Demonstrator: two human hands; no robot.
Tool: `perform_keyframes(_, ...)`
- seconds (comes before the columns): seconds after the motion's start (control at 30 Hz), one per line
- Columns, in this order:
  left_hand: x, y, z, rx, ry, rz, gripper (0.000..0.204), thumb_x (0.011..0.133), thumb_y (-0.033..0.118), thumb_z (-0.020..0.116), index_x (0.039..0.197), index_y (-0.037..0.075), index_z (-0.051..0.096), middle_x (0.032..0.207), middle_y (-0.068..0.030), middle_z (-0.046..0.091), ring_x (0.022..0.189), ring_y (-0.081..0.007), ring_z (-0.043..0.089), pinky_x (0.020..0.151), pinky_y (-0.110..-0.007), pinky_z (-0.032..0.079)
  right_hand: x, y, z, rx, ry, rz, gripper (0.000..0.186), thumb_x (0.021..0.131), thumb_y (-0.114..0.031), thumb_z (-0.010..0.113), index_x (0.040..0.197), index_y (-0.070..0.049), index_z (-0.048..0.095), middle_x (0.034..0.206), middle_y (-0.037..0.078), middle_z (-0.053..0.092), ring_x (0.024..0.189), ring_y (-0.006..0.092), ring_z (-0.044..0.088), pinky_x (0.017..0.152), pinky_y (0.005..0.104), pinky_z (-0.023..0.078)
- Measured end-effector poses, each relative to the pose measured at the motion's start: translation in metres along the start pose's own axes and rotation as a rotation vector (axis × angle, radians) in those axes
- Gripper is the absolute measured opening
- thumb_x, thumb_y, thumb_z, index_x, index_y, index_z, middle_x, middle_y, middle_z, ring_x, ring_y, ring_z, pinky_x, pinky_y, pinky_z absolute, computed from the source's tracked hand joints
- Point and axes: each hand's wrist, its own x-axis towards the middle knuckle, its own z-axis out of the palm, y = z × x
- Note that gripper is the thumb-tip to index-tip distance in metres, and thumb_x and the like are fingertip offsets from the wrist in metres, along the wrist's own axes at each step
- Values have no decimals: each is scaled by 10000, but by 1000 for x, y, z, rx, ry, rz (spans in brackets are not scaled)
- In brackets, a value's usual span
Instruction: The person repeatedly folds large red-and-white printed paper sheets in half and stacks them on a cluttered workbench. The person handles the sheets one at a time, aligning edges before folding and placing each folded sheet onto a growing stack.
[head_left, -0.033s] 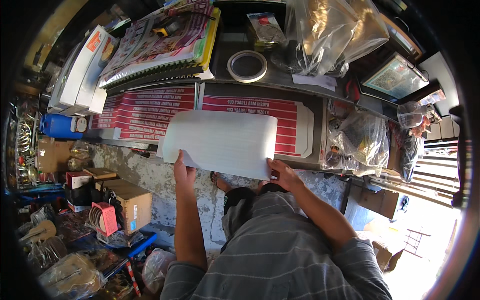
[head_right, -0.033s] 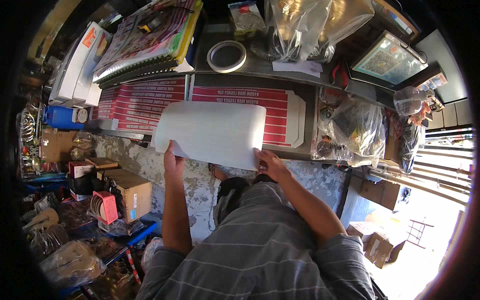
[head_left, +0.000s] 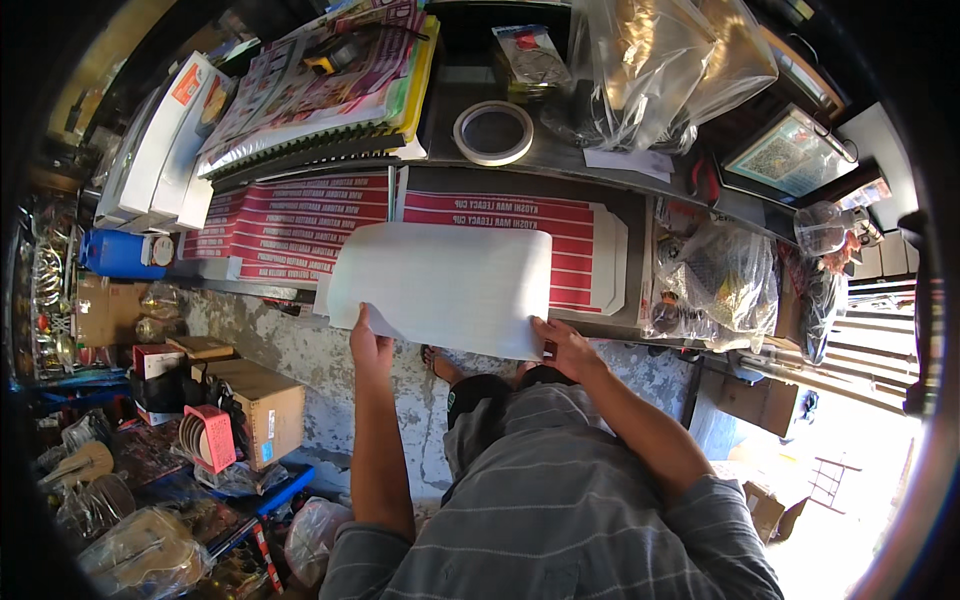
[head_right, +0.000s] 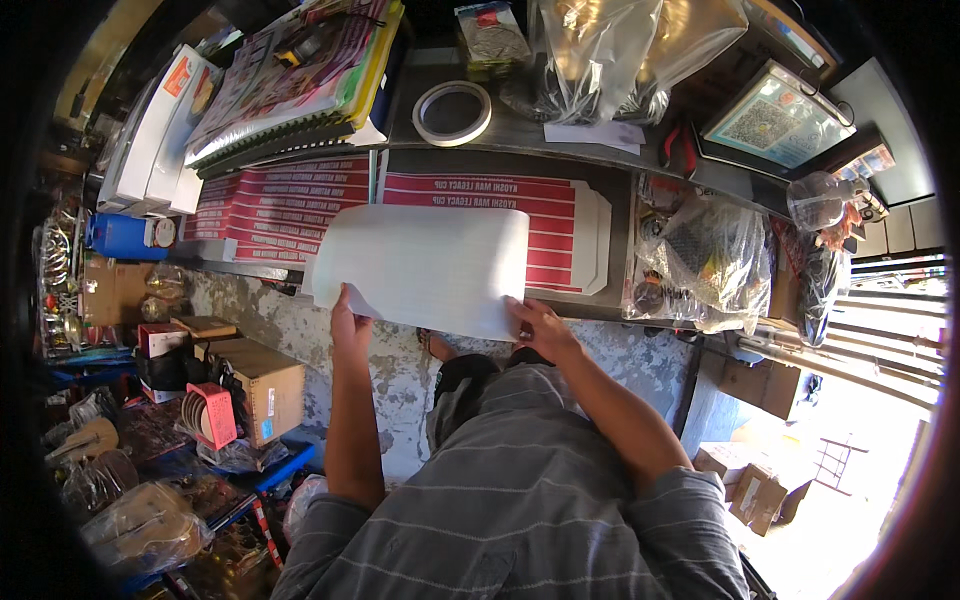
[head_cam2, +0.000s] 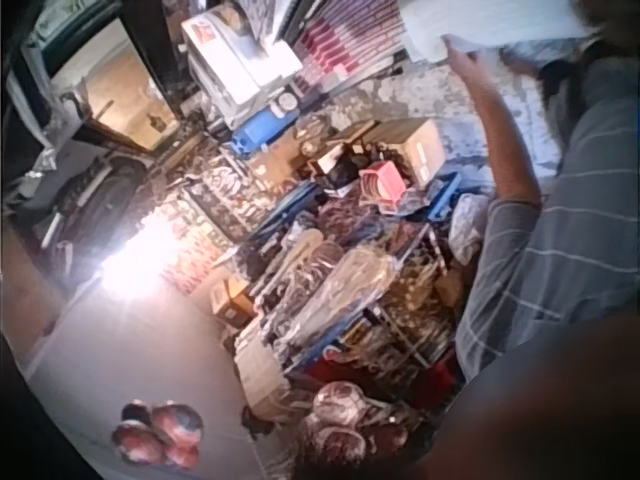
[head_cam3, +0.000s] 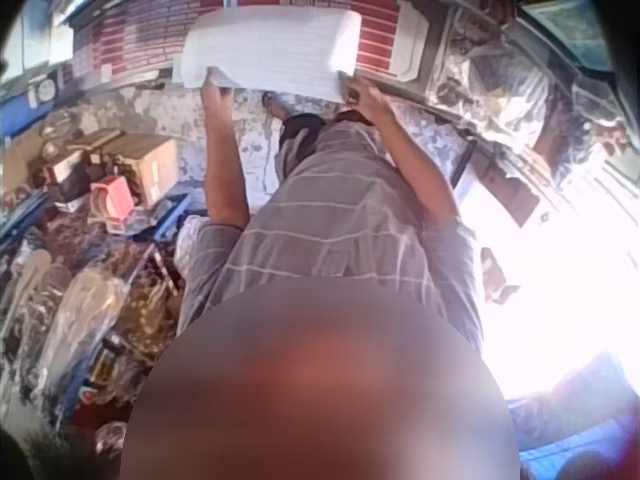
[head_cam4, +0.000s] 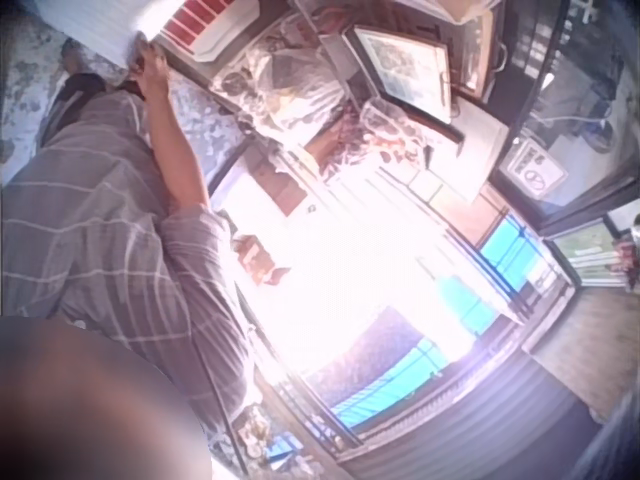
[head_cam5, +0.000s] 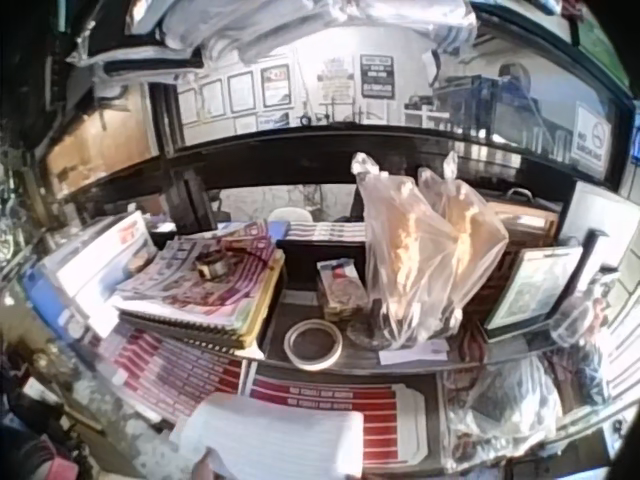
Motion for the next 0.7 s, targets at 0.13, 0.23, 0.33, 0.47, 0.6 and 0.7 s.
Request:
perform_keyframes(0.13,-6,-24,-22,152,172,-116,369,1141,309,638,1469,153,576,1259,-28,627,1133,-198,616,1005,-425,531,3,-5,6,-11,143,-83,387,1037,-334,776,1315,-76,699,1090,67,728,954,163,715,824,353,588)
perform_keyframes(0.23,-7,-43,-17,-2,75,-101,433,1118,274,677,1516,185,534,1391,-42,598,1272,-243,589,1078,-530,514,-3,-17,-1,-2,227,-188,409,1028,-284,781,1336,-28,697,1140,94,746,1000,184,724,875,381,599)
perform_keyframes(0.33,-16,-54,-10,-129,-53,-71,441,1089,199,712,1500,157,561,1400,-61,654,1280,-251,647,1071,-516,574,-28,-33,-22,-3,256,-325,430,1023,-238,779,1357,19,690,1213,106,752,1061,195,724,930,357,586)
perform_keyframes(0.47,-38,-72,2,38,-257,-72,283,1074,201,737,1337,131,658,1272,-27,713,1169,-209,695,955,-424,622,-92,-57,-65,-42,262,-447,407,1093,-294,687,1372,-3,636,1192,85,741,1046,177,713,903,357,583)
perform_keyframes(0.6,-61,-111,29,128,-233,-41,191,1058,210,764,1217,145,680,1184,2,728,1059,-178,695,884,-431,601,-97,-65,-82,192,239,-376,432,1158,-346,574,1480,-72,480,1221,105,704,1061,190,699,884,393,588)
perform_keyframes(0.7,-64,-116,47,218,-16,82,168,1070,215,754,1189,148,656,1185,-13,696,1160,-205,668,884,-492,594,-68,-46,-86,-39,515,-430,498,1144,-319,613,1537,-108,389,1270,129,674,1162,237,664,915,428,584)
